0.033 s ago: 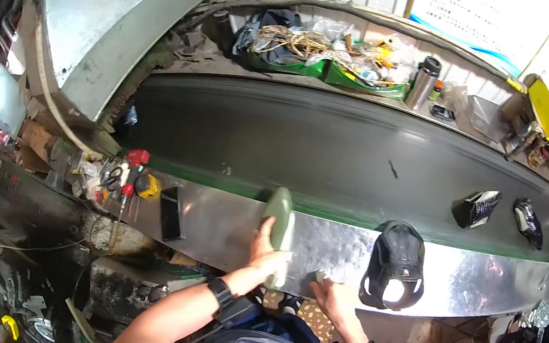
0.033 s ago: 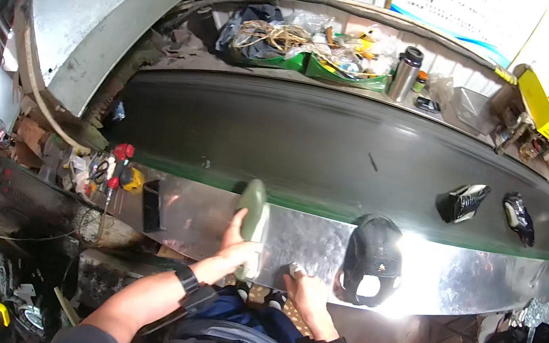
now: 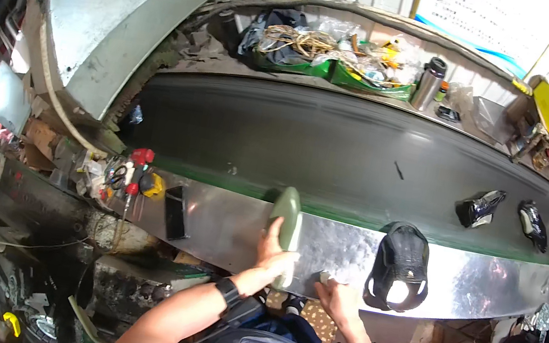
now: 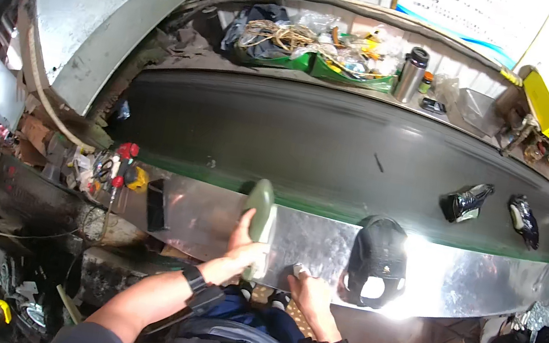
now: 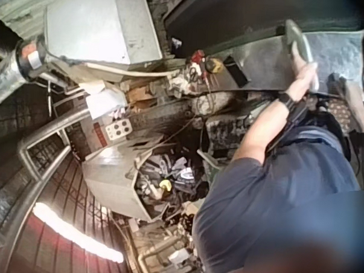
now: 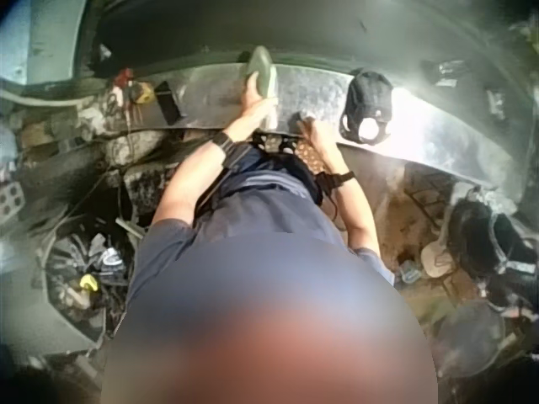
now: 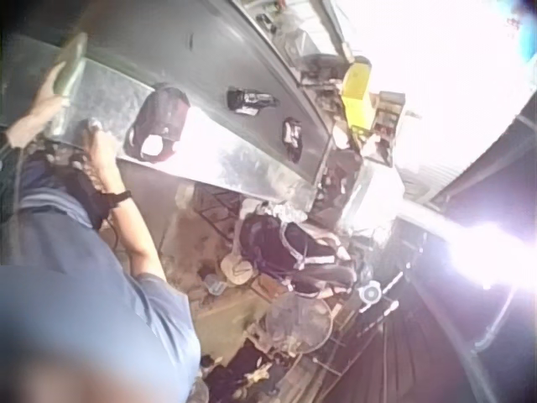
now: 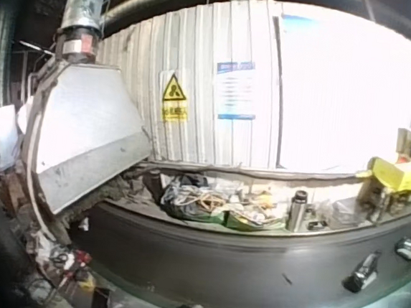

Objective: The person is performing a shoe lasting operation using a machine and placing the lasted shoes on a conveyor belt.

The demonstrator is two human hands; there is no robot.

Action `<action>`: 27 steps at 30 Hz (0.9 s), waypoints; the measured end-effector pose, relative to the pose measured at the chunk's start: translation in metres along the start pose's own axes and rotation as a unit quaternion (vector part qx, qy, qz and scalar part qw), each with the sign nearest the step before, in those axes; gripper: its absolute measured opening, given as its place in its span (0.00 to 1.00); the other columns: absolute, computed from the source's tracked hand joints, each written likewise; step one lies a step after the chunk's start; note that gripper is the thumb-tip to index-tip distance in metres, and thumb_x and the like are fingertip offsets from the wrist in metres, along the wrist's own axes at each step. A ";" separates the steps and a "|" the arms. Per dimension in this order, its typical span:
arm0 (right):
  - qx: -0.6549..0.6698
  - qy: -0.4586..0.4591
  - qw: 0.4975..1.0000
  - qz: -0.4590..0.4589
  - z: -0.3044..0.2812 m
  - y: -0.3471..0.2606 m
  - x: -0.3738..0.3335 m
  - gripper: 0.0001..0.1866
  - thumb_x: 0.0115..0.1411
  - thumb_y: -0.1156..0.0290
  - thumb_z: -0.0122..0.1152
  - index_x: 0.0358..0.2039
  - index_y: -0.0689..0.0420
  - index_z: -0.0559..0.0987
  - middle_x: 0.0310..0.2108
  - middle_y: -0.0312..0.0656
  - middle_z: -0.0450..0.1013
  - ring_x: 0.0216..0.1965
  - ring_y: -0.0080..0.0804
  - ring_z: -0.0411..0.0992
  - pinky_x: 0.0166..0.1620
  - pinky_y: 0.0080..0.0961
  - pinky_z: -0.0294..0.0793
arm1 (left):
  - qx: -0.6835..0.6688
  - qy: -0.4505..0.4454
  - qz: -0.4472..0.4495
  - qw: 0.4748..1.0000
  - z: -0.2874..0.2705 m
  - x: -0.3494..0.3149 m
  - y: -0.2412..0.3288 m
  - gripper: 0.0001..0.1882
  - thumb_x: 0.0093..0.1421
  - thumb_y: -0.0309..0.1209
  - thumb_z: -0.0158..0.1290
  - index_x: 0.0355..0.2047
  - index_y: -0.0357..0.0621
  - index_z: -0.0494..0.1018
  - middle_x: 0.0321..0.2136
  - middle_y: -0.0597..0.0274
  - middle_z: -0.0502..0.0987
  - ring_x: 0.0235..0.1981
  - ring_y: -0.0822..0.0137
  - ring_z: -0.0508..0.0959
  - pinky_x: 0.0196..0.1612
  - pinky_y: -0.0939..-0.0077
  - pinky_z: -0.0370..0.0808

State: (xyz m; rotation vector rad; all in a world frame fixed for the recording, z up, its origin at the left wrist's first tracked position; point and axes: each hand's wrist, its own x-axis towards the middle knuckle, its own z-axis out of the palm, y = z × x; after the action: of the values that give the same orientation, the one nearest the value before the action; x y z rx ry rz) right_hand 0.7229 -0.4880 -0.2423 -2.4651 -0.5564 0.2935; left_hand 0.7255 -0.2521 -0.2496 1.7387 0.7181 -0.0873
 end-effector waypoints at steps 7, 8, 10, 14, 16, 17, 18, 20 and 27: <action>0.019 0.032 0.997 0.073 -0.001 -0.002 -0.006 0.15 0.61 0.61 0.65 0.27 0.62 0.83 0.19 0.54 0.77 0.24 0.52 0.79 0.31 0.42 0.79 | 0.034 0.019 -0.067 0.997 0.024 -0.006 0.018 0.58 0.41 0.31 0.66 0.72 0.75 0.51 0.71 0.28 0.40 0.72 0.32 0.47 0.70 0.48 0.58; 0.041 0.063 0.995 0.072 -0.006 -0.003 -0.006 0.16 0.63 0.62 0.64 0.26 0.63 0.83 0.19 0.53 0.77 0.24 0.49 0.80 0.31 0.39 0.79 | 0.035 0.014 -0.075 0.996 0.030 -0.008 0.022 0.58 0.42 0.32 0.66 0.72 0.76 0.50 0.71 0.27 0.38 0.72 0.32 0.46 0.71 0.48 0.58; 0.232 0.121 0.942 0.211 -0.025 -0.001 -0.008 0.16 0.66 0.66 0.64 0.27 0.66 0.79 0.18 0.41 0.77 0.24 0.28 0.77 0.28 0.29 0.74 | 0.041 0.010 -0.086 0.995 0.051 -0.014 0.031 0.58 0.42 0.33 0.67 0.71 0.78 0.49 0.71 0.27 0.39 0.72 0.31 0.47 0.71 0.48 0.56; 0.272 0.196 0.911 0.239 -0.041 0.005 0.003 0.16 0.66 0.68 0.65 0.48 0.65 0.75 0.34 0.42 0.79 0.35 0.22 0.76 0.37 0.20 0.75 | 0.025 -0.161 -0.062 0.985 0.082 -0.012 0.052 0.59 0.48 0.46 0.70 0.74 0.61 0.46 0.69 0.31 0.43 0.71 0.35 0.48 0.70 0.47 0.54; 0.290 0.169 0.924 0.180 -0.029 0.000 0.013 0.31 0.58 0.65 0.73 0.56 0.66 0.69 0.42 0.50 0.79 0.43 0.36 0.77 0.45 0.30 0.76 | 0.064 -0.220 -0.050 0.972 0.063 0.013 0.063 0.58 0.54 0.46 0.68 0.74 0.44 0.44 0.69 0.37 0.54 0.70 0.42 0.56 0.68 0.53 0.62; 0.188 0.144 0.961 0.143 -0.022 -0.004 0.019 0.40 0.53 0.64 0.77 0.60 0.67 0.65 0.46 0.56 0.78 0.47 0.45 0.78 0.49 0.36 0.76 | -0.042 -0.245 -0.017 0.968 0.033 0.041 0.066 0.54 0.54 0.43 0.68 0.73 0.40 0.48 0.69 0.39 0.57 0.70 0.44 0.58 0.69 0.55 0.62; 0.077 0.168 0.969 0.162 -0.016 -0.008 0.024 0.42 0.49 0.63 0.79 0.58 0.69 0.66 0.45 0.61 0.78 0.47 0.53 0.78 0.51 0.42 0.75 | -0.083 -0.238 0.025 0.967 0.000 0.070 0.070 0.51 0.54 0.39 0.67 0.71 0.36 0.52 0.68 0.41 0.60 0.69 0.47 0.61 0.70 0.58 0.61; 0.102 0.134 0.954 0.247 -0.009 -0.018 0.028 0.46 0.45 0.64 0.80 0.61 0.68 0.66 0.49 0.66 0.73 0.51 0.61 0.74 0.54 0.45 0.73 | 0.056 -0.055 0.194 0.978 -0.100 0.150 0.075 0.43 0.53 0.36 0.66 0.66 0.35 0.62 0.65 0.43 0.66 0.66 0.53 0.67 0.68 0.62 0.65; 0.114 0.146 0.946 0.266 -0.011 -0.050 0.034 0.39 0.45 0.68 0.77 0.56 0.66 0.70 0.45 0.60 0.77 0.48 0.55 0.77 0.52 0.41 0.74 | 0.353 0.332 -0.016 0.875 -0.458 0.345 0.023 0.38 0.51 0.33 0.58 0.62 0.34 0.63 0.57 0.31 0.71 0.59 0.37 0.72 0.64 0.53 0.69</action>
State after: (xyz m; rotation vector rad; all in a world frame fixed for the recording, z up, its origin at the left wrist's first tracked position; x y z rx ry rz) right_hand 0.7401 -0.4413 -0.2070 -2.3294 0.2656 0.1803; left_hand 0.8749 0.3015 -0.2343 2.4959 1.3342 0.2773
